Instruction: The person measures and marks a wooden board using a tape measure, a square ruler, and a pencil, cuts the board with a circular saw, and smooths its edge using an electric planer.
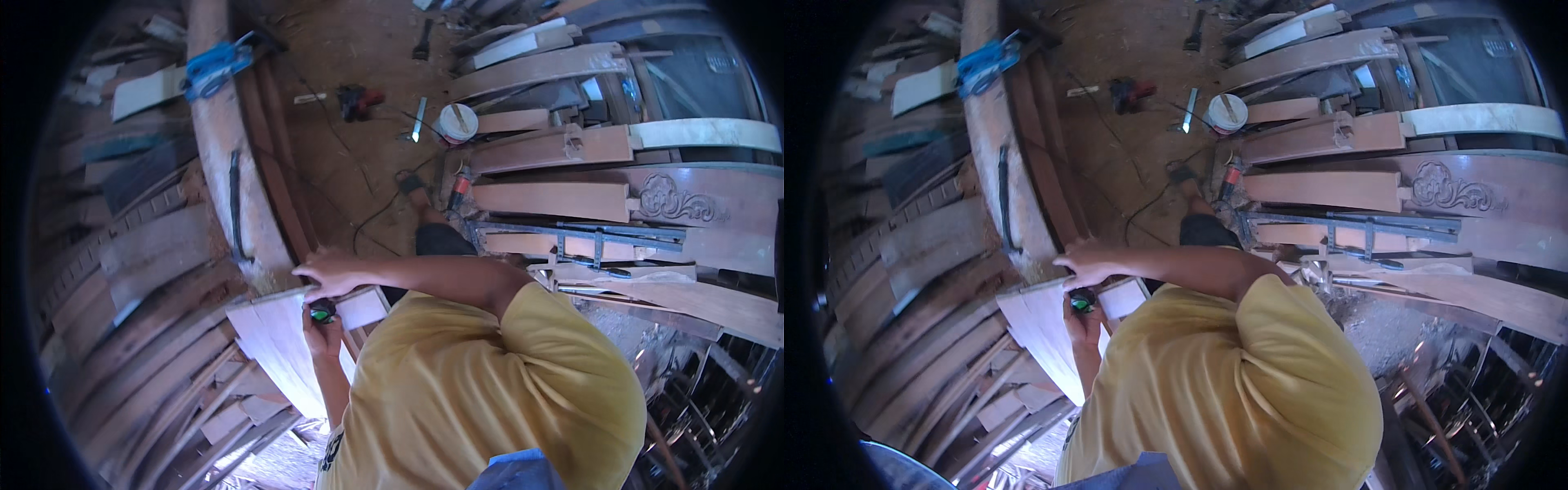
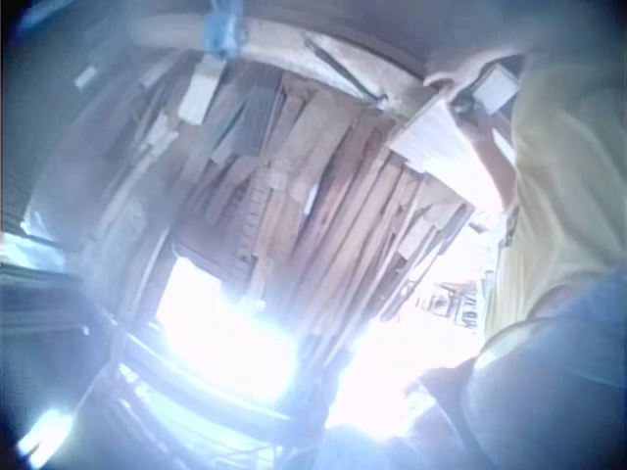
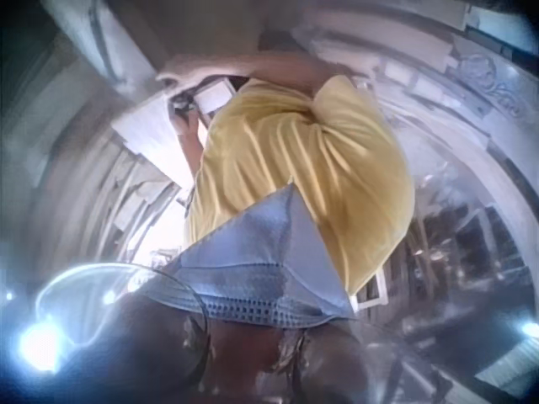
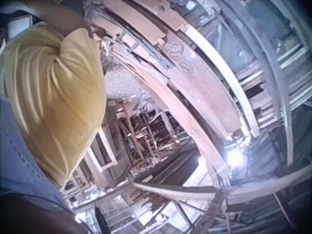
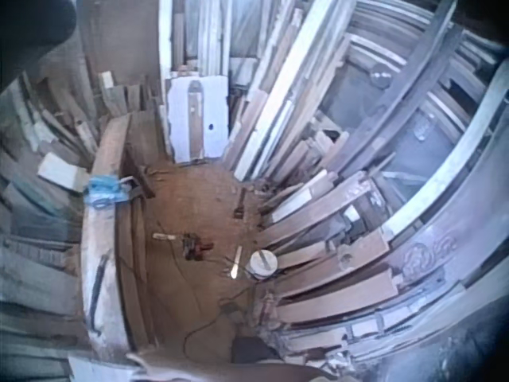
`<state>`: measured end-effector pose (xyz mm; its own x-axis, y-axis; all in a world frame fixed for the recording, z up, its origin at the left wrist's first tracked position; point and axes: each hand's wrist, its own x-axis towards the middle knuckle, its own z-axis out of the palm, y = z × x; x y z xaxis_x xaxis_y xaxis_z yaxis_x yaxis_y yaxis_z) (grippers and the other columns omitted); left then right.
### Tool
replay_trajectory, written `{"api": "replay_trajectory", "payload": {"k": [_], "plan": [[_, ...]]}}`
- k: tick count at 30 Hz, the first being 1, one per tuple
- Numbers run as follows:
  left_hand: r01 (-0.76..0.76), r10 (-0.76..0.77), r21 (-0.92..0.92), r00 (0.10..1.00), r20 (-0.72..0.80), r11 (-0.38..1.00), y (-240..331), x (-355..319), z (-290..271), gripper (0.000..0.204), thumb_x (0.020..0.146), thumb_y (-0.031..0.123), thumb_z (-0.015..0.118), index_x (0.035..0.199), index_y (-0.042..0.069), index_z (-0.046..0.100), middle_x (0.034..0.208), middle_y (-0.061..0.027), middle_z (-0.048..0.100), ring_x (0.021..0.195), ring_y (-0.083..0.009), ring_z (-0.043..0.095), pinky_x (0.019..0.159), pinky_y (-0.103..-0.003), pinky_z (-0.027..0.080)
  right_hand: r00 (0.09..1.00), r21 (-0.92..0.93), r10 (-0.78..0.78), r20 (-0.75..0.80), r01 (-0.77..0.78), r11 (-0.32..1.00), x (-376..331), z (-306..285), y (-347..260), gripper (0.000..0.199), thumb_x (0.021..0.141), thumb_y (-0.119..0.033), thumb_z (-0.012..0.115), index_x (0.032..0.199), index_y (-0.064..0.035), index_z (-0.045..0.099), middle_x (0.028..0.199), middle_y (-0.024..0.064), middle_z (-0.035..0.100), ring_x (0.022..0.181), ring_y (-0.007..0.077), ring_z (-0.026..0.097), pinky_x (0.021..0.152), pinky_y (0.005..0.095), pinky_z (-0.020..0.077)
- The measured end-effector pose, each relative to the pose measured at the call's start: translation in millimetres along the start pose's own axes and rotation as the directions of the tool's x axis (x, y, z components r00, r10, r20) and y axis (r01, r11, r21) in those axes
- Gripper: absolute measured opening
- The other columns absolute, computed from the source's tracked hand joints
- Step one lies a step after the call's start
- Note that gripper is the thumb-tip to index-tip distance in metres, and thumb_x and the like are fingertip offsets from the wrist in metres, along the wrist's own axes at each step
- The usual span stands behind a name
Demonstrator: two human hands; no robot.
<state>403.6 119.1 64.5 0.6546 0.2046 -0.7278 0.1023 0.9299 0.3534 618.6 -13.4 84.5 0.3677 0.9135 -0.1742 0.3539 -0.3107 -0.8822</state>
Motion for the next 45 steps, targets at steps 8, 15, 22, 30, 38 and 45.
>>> {"api": "replay_trajectory", "payload": {"k": [8,15,22,30,38,45], "plan": [[0.029,0.658,0.927,0.696,-0.288,0.375,90,129,97,0.069,0.085,0.03,0.086,0.135,0.006,0.044,0.115,-0.0127,0.062,0.098,-0.0212,0.063,0.065,-0.033,0.054,0.458,0.198,0.859,-0.229,-0.842,0.502,-200,-136,329,0.045,0.09,-0.038,0.069,0.122,-0.0068,0.072,0.121,0.0251,0.07,0.113,0.0441,0.066,0.095,0.0512,0.0525],[0.167,0.785,0.868,0.529,0.322,-0.468,179,237,151,0.075,0.074,0.017,0.087,0.137,-0.002,0.051,0.122,-0.027,0.06,0.119,-0.0426,0.056,0.105,-0.051,0.044,0.426,-0.148,0.892,-0.15,-0.902,0.406,-426,-97,448,0.037,0.099,-0.033,0.055,0.119,-0.0067,0.072,0.117,0.0195,0.067,0.112,0.0337,0.062,0.099,0.044,0.0479],[0.119,0.762,0.862,0.537,0.361,-0.492,207,325,240,0.075,0.081,0.03,0.08,0.148,0.009,0.052,0.124,-0.0341,0.058,0.12,-0.0498,0.057,0.106,-0.049,0.047,0.364,0.678,0.931,-0.01,-0.682,0.274,-415,-43,407,0.03,0.095,-0.024,0.066,0.116,-0.0016,0.068,0.094,0.0113,0.07,0.08,0.02,0.07,0.069,0.0347,0.06],[0.148,0.518,0.529,0.533,0.669,-0.835,247,470,171,0.07,0.089,0.042,0.075,0.145,0.007,0.054,0.124,-0.0215,0.068,0.115,-0.0383,0.067,0.099,-0.049,0.054,0.496,0.531,0.829,-0.26,-0.643,0.551,-382,32,376,0.028,0.097,-0.025,0.066,0.108,-0.0001,0.072,0.093,0.0138,0.071,0.078,0.0222,0.065,0.073,0.0398,0.0544],[0.021,0.361,0.46,0.652,0.667,-0.888,256,415,167,0.072,0.092,0.057,0.068,0.155,0.027,0.05,0.158,-0.0337,0.037,0.147,-0.0473,0.036,0.122,-0.055,0.025,0.122,0.797,0.968,-0.221,-0.549,0.252,-372,162,278,0.034,0.093,-0.032,0.068,0.114,-0.0046,0.072,0.095,0.0211,0.075,0.085,0.0317,0.075,0.079,0.0434,0.0572],[-0.137,0.114,0.293,0.707,0.698,-0.946,171,260,98,0.071,0.094,0.059,0.066,0.156,0.03,0.048,0.163,-0.0339,0.026,0.153,-0.0512,0.017,0.123,-0.061,0.017,0.036,0.714,0.999,-0.016,-0.699,0.037,-428,406,232,0.034,0.093,-0.034,0.072,0.115,-0.008,0.075,0.097,0.0193,0.076,0.081,0.0291,0.075,0.079,0.044,0.0579]]}}
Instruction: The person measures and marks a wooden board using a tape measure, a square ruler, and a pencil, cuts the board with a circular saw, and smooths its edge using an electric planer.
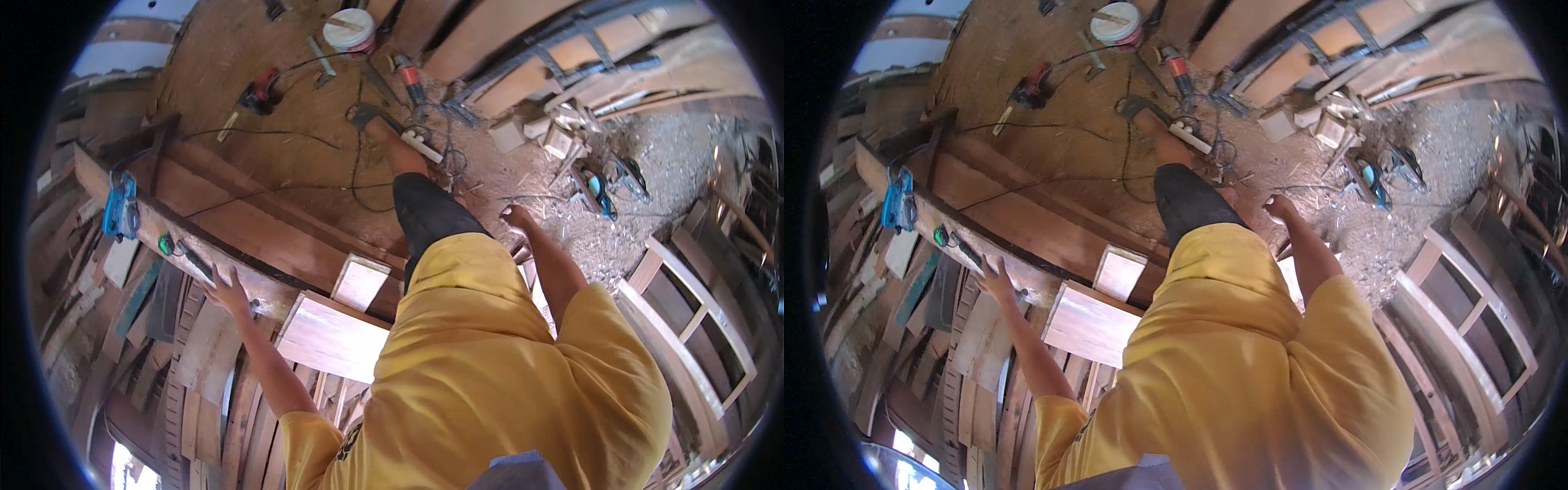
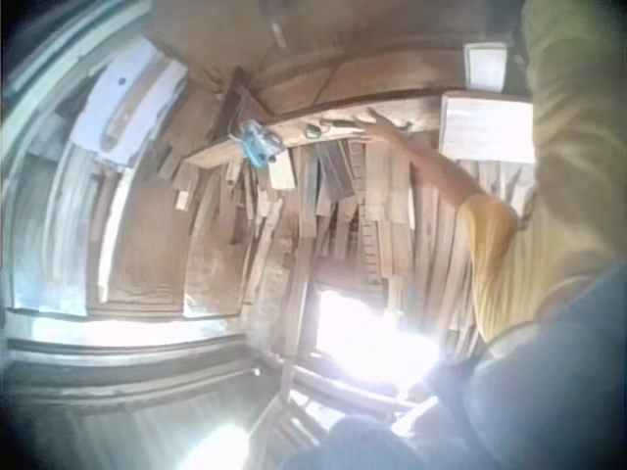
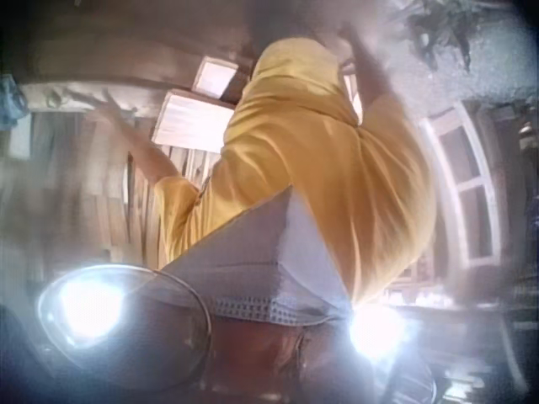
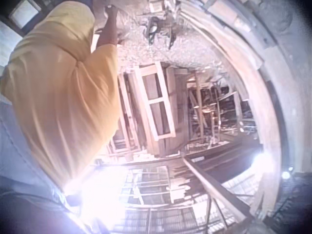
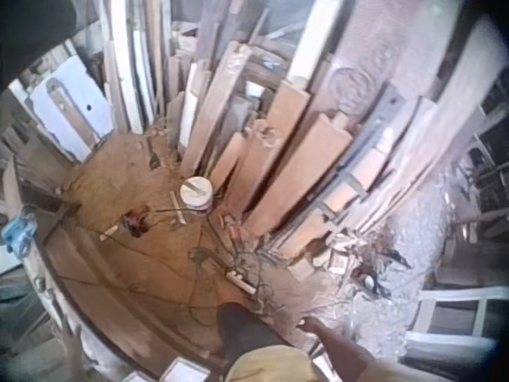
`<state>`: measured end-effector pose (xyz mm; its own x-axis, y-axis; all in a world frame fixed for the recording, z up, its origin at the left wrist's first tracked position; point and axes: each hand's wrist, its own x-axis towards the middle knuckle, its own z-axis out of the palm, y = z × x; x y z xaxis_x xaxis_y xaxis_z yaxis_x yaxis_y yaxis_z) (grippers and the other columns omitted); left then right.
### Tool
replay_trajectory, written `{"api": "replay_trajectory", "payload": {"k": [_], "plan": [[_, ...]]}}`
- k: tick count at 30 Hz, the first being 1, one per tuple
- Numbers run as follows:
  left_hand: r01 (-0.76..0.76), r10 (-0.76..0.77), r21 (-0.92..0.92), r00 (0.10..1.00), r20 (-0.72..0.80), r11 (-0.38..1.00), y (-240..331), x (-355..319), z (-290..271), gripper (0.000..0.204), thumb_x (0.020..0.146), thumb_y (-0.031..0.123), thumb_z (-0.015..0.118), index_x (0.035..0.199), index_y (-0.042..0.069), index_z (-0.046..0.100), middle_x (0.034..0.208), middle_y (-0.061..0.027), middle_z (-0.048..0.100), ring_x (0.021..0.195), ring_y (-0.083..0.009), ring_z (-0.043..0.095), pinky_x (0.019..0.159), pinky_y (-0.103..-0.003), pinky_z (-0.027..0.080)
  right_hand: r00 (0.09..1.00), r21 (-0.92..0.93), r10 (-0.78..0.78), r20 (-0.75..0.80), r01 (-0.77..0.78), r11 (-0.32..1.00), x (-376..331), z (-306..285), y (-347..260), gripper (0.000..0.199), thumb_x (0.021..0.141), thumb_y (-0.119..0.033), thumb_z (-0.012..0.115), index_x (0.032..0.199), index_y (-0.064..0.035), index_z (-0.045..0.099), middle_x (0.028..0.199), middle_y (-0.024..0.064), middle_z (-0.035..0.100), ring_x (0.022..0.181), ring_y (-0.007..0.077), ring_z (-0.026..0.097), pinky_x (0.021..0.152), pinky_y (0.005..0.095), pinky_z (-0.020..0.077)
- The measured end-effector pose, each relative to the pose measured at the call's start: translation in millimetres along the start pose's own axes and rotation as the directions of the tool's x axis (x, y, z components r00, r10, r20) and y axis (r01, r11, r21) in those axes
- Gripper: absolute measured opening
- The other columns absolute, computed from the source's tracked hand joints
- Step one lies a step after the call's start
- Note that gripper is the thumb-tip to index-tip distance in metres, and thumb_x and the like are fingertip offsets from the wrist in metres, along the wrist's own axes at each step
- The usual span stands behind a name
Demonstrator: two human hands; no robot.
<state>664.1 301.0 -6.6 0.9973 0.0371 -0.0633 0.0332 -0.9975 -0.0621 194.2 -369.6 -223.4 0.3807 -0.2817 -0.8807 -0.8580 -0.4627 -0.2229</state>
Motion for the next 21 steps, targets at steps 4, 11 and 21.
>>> {"api": "replay_trajectory", "payload": {"k": [4,11,21], "plan": [[0.295,-0.295,0.006,0.955,-0.044,0.955,14,-111,-4,0.078,0.095,0.066,0.06,0.16,0.027,0.039,0.165,-0.0316,0.022,0.153,-0.0507,0.016,0.122,-0.065,0.015,0.992,0.203,0.117,-0.055,-0.104,0.974,-27,21,15,0.029,0.093,-0.028,0.072,0.111,-0.0061,0.076,0.096,0.0193,0.077,0.078,0.0283,0.075,0.071,0.0422,0.0593],[0.576,-0.576,-0.052,0.817,0.023,0.816,13,-257,17,0.093,0.098,0.072,0.048,0.168,0.025,0.009,0.165,-0.0353,0.007,0.155,-0.0493,0.011,0.122,-0.064,0.016,1.0,0.253,0.018,-0.018,-0.013,0.967,-36,29,-31,0.037,0.09,-0.037,0.071,0.115,-0.0103,0.076,0.117,0.0214,0.074,0.109,0.0396,0.07,0.095,0.0463,0.0544],[0.79,-0.75,-0.18,0.613,0.249,0.587,33,-289,48,0.092,0.097,0.082,0.026,0.167,0.031,-0.004,0.172,-0.0232,-0.008,0.159,-0.0438,-0.006,0.124,-0.062,0.002,0.996,0.376,-0.088,0.029,0.071,0.924,-42,41,-34,0.034,0.089,-0.032,0.075,0.118,-0.012,0.075,0.112,0.0195,0.075,0.103,0.0373,0.072,0.088,0.0452,0.0566]]}}
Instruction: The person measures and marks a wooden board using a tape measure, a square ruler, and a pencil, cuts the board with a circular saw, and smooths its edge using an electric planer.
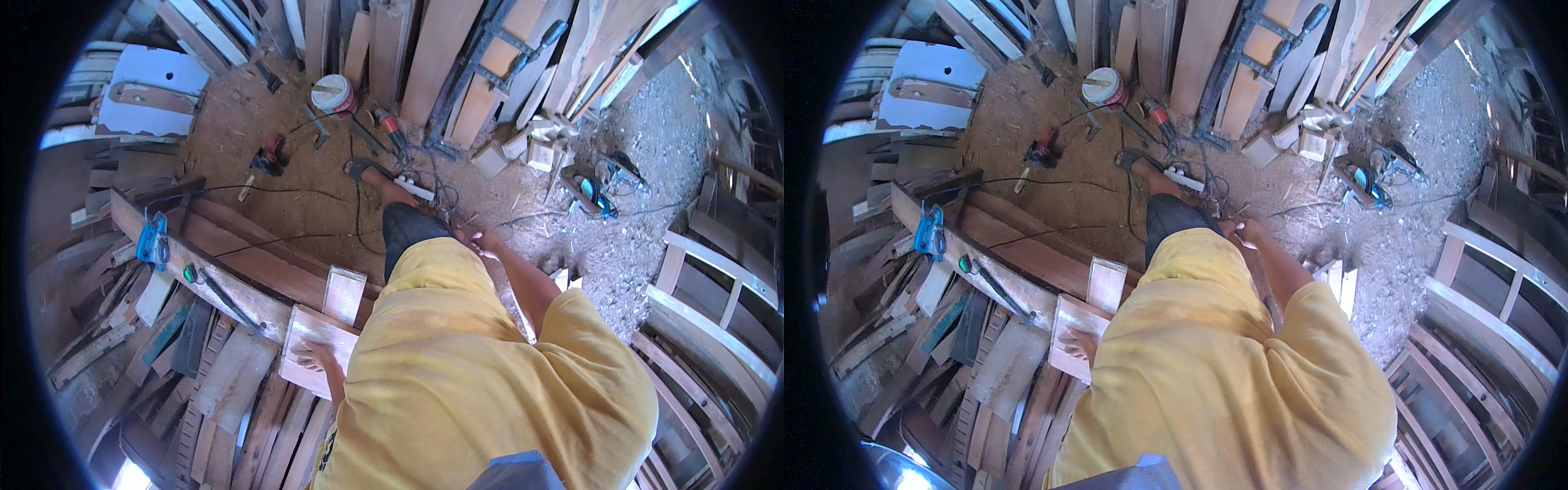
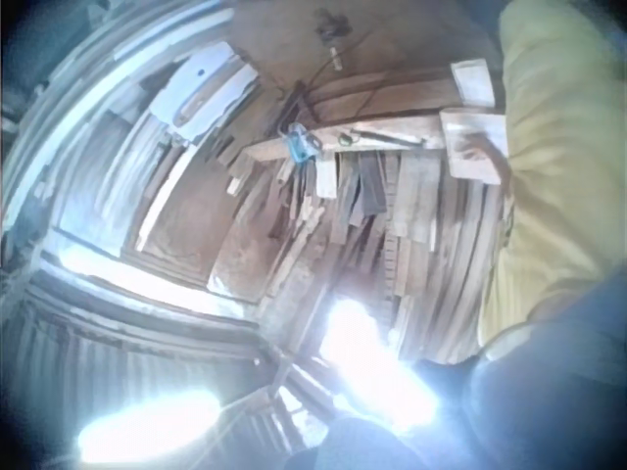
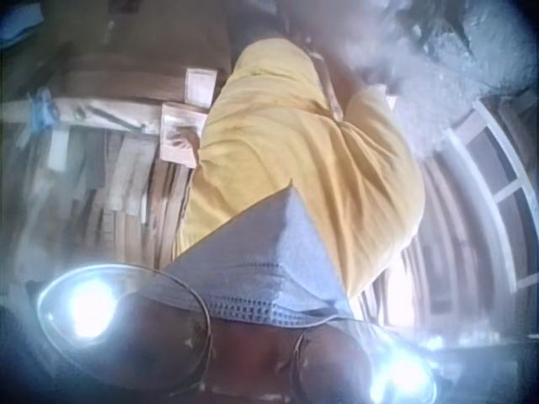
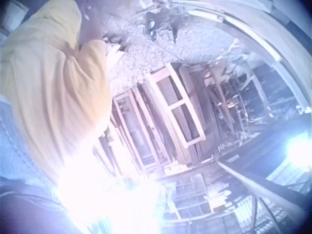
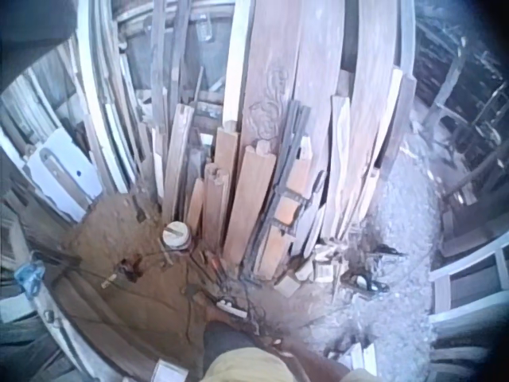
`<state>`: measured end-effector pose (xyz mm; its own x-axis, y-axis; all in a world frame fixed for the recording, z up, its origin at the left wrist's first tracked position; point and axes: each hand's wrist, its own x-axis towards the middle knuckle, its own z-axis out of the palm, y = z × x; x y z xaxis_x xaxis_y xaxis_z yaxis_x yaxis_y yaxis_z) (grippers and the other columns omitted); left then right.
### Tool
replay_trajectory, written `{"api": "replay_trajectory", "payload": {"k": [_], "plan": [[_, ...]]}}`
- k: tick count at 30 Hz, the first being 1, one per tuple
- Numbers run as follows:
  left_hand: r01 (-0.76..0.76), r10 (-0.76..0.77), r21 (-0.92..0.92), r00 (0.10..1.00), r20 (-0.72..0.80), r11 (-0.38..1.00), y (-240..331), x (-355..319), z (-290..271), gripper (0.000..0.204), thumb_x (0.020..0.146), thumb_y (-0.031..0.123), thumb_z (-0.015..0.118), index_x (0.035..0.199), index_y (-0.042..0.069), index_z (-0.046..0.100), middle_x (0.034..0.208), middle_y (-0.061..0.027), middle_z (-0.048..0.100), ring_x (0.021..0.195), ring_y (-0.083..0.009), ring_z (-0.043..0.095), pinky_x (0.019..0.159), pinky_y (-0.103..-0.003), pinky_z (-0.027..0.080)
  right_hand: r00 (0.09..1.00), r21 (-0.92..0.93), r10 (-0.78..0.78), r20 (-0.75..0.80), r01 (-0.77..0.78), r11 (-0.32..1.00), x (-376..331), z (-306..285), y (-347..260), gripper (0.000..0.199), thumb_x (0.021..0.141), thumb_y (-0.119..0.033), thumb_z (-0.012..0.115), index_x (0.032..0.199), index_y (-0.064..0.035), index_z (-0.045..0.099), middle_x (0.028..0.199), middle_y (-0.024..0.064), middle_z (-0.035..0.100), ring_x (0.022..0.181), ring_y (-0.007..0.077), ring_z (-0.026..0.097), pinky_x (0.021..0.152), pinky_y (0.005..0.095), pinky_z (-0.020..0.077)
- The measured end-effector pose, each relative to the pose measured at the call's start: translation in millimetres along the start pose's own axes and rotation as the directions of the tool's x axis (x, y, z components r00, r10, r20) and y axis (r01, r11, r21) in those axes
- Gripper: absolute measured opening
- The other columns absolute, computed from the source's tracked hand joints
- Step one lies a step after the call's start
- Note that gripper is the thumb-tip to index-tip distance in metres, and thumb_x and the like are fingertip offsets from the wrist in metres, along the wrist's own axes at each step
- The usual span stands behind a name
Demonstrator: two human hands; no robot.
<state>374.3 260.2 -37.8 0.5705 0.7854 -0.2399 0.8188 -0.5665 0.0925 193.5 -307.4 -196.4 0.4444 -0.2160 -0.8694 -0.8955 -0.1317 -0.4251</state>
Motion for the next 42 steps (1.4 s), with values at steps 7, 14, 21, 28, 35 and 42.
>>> {"api": "replay_trajectory", "payload": {"k": [7,14,21,28,35,42], "plan": [[0.02,0.002,-0.176,0.993,0.121,0.984,2,-13,1,0.091,0.097,0.081,0.023,0.166,0.032,-0.012,0.172,-0.0156,-0.019,0.159,-0.0381,-0.017,0.124,-0.059,-0.008,0.988,-0.181,-0.045,-0.146,0.018,0.983,-9,-34,61,0.028,0.093,-0.026,0.074,0.111,-0.0054,0.076,0.088,0.0141,0.076,0.067,0.024,0.072,0.065,0.0412,0.0602],[-0.077,0.15,-0.313,0.964,0.218,0.947,20,-34,-5,0.097,0.096,0.078,0.039,0.166,0.034,-0.012,0.171,-0.0177,-0.022,0.157,-0.038,-0.023,0.124,-0.055,-0.013,0.967,-0.689,-0.249,0.049,0.214,0.692,90,-102,100,0.021,0.093,-0.022,0.071,0.109,-0.0093,0.075,0.088,0.0092,0.076,0.077,0.0223,0.073,0.074,0.0406,0.0622],[-0.112,0.162,-0.293,0.975,0.154,0.95,0,-38,-12,0.097,0.096,0.075,0.044,0.166,0.034,-0.009,0.171,-0.0163,-0.024,0.157,-0.0361,-0.025,0.124,-0.055,-0.014,0.947,-0.718,-0.317,-0.047,0.188,0.67,75,-103,-133,0.026,0.092,-0.024,0.068,0.111,-0.0076,0.074,0.093,0.0209,0.075,0.086,0.0395,0.074,0.073,0.0451,0.0592],[-0.032,0.047,-0.141,0.993,0.104,0.989,4,-44,2,0.096,0.097,0.077,0.038,0.167,0.03,-0.006,0.173,-0.0156,-0.018,0.158,-0.036,-0.02,0.124,-0.056,-0.012,0.785,-0.419,-0.611,0.103,0.592,0.689,75,-74,-294,0.029,0.093,-0.02,0.065,0.114,-0.0003,0.071,0.087,0.0151,0.072,0.073,0.0232,0.07,0.071,0.0384,0.056],[0.008,0.005,-0.09,0.99,0.14,0.996,23,-44,-12,0.093,0.098,0.07,0.046,0.168,0.028,0.002,0.174,-0.0164,-0.012,0.16,-0.0371,-0.012,0.126,-0.057,-0.006,0.877,-0.809,-0.215,0.43,0.48,0.339,152,-110,-258,0.034,0.097,-0.029,0.057,0.12,-0.0078,0.071,0.111,0.0217,0.074,0.1,0.0397,0.071,0.091,0.0471,0.0545],[0.615,-0.552,-0.165,0.776,0.306,0.771,43,-81,-17,0.117,0.079,0.083,0.064,0.167,0.036,0.004,0.172,-0.0243,-0.004,0.157,-0.0478,-0.011,0.125,-0.062,0.0,0.68,-0.667,0.134,0.72,0.733,-0.135,292,-257,-330,0.048,0.079,-0.044,0.077,0.116,-0.0131,0.073,0.125,0.0006,0.072,0.12,0.0197,0.063,0.109,0.0435,0.0471]]}}
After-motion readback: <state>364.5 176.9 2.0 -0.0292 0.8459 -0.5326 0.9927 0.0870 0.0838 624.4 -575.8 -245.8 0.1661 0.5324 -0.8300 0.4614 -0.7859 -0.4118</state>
